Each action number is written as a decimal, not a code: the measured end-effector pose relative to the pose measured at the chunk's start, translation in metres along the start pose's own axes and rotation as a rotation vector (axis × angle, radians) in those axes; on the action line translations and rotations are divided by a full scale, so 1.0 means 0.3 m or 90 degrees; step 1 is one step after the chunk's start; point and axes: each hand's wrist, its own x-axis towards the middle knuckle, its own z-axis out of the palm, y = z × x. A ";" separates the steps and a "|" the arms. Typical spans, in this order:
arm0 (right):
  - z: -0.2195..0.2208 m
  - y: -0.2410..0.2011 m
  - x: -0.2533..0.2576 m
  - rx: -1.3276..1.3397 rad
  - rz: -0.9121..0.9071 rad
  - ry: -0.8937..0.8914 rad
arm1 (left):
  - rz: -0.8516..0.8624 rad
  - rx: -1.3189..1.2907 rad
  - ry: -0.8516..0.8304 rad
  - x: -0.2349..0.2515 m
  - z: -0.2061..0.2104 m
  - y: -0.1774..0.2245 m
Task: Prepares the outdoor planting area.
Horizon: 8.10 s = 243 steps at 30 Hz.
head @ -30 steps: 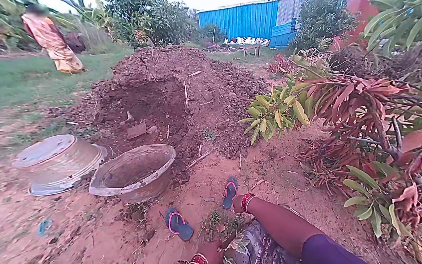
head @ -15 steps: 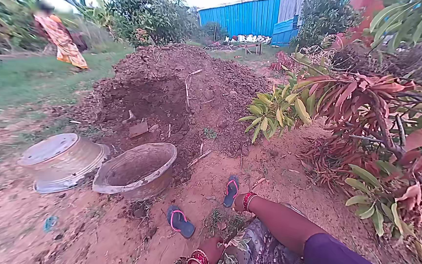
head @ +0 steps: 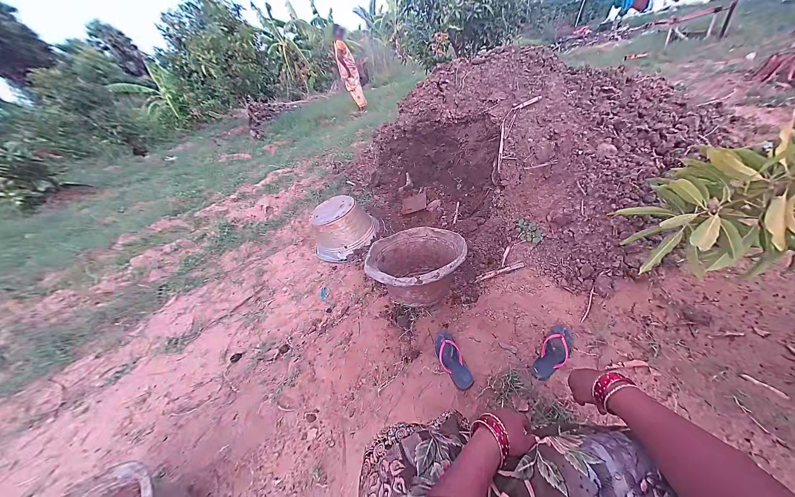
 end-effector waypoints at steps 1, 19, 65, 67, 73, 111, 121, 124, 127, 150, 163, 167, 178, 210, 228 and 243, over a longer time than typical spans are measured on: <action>-0.001 -0.003 -0.005 0.002 0.004 -0.002 | 0.003 0.001 -0.001 0.000 0.000 0.001; 0.004 -0.009 -0.009 0.028 0.033 -0.024 | 0.011 0.006 -0.003 -0.010 -0.008 0.001; 0.018 0.005 0.023 0.025 -0.018 0.010 | 0.007 -0.025 0.018 -0.003 -0.007 -0.027; 0.021 0.006 0.024 0.024 -0.017 0.008 | 0.011 -0.023 0.022 0.000 -0.003 -0.026; 0.019 0.010 0.020 0.026 -0.012 0.003 | 0.014 -0.021 0.019 0.001 -0.005 -0.020; 0.017 0.003 0.022 0.025 -0.013 0.002 | 0.007 -0.034 0.015 0.004 -0.006 -0.023; 0.013 -0.003 0.008 0.043 -0.009 0.001 | 0.006 -0.018 0.019 -0.001 -0.006 -0.021; 0.017 0.000 0.014 0.039 -0.008 0.003 | 0.013 -0.014 0.022 0.011 -0.001 -0.027; 0.015 -0.002 0.011 0.035 -0.010 0.002 | 0.014 -0.018 0.019 0.009 -0.004 -0.024; 0.012 0.004 0.015 0.037 -0.015 0.005 | 0.003 -0.028 0.019 0.008 -0.004 -0.028; 0.011 -0.024 -0.015 0.053 -0.040 0.022 | 0.008 -0.015 0.011 0.004 0.013 -0.039; 0.013 -0.036 -0.026 0.060 -0.041 0.029 | 0.004 0.001 -0.006 0.010 0.024 -0.046; -0.005 -0.045 -0.060 0.039 -0.046 0.047 | -0.006 -0.020 0.006 -0.006 0.037 -0.052; -0.047 0.010 -0.187 0.243 -0.171 0.073 | -0.049 -0.553 0.335 -0.307 -0.209 -0.274; -0.078 0.127 -0.121 0.385 -0.178 0.017 | -0.126 -0.047 -0.005 0.021 -0.039 -0.153; -0.027 0.139 -0.080 0.413 -0.106 -0.002 | -0.104 -0.079 0.027 0.021 -0.047 -0.173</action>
